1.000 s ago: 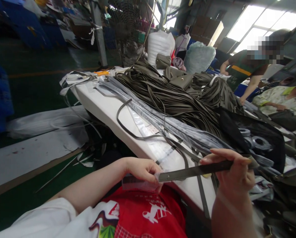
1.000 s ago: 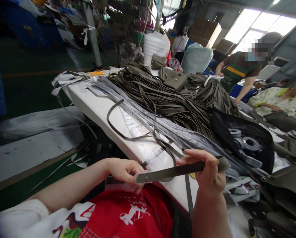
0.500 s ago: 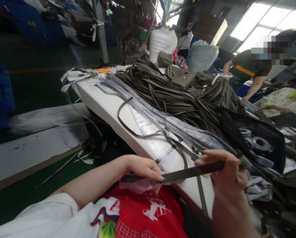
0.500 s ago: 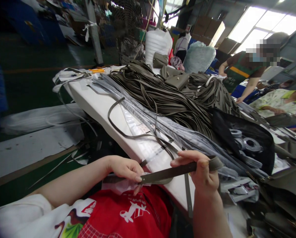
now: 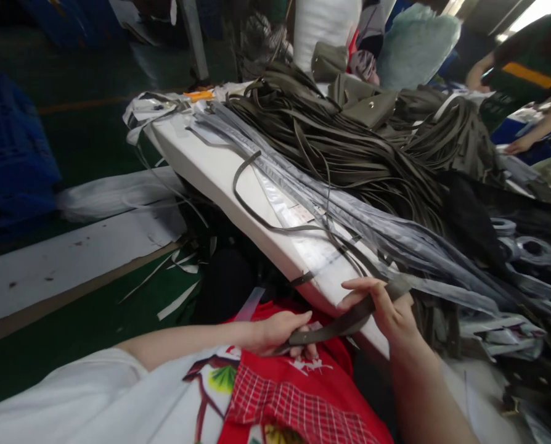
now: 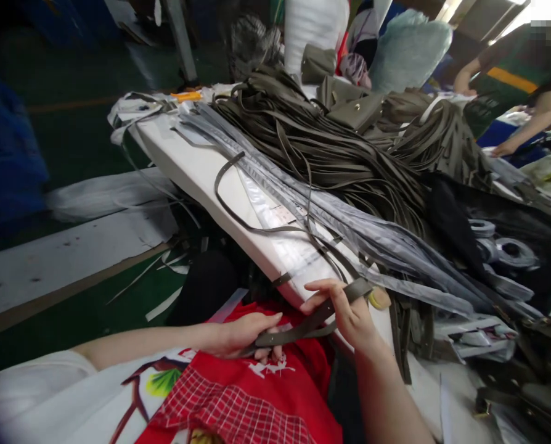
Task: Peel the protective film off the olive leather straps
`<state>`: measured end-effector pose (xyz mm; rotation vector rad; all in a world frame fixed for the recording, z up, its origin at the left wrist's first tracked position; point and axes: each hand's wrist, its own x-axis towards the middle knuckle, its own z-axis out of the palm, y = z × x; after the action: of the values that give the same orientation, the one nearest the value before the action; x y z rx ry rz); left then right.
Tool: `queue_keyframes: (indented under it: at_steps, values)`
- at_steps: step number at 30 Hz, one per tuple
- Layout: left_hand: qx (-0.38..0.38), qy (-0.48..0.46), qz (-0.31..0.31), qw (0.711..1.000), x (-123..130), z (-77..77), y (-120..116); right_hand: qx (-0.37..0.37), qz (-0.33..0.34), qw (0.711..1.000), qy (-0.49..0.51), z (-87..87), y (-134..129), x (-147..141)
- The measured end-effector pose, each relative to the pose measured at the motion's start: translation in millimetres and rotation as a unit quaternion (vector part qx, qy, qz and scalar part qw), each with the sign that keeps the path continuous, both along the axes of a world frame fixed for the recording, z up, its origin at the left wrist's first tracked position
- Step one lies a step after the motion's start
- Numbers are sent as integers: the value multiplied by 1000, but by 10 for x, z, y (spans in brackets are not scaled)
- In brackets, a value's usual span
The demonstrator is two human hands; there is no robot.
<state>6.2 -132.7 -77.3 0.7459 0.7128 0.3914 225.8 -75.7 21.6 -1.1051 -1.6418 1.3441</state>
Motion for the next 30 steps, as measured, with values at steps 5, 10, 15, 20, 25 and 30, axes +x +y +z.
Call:
queue_keyframes:
  at_steps: [5, 10, 15, 20, 25, 30]
  values:
    - [58, -13, -73, 996, 0, -118, -21, 23, -93, 994, 58, 19, 16, 58]
    - [107, -4, -93, 990, 48, -266, -158, -88, 36, 992, -85, -52, 172, -225]
    - [62, -26, -22, 998, -3, -288, -206, -86, 98, 977, -166, -193, 269, -559]
    - [48, -63, -14, 997, -212, -150, -65, -32, 7, 992, -120, -173, 362, -521]
    - [164, 1, 30, 986, -346, -101, 38, -1, 2, 986, -165, -190, 447, -360]
    - [354, 125, 197, 906, -650, -92, 283, -54, 159, 945, -281, -207, 372, -369]
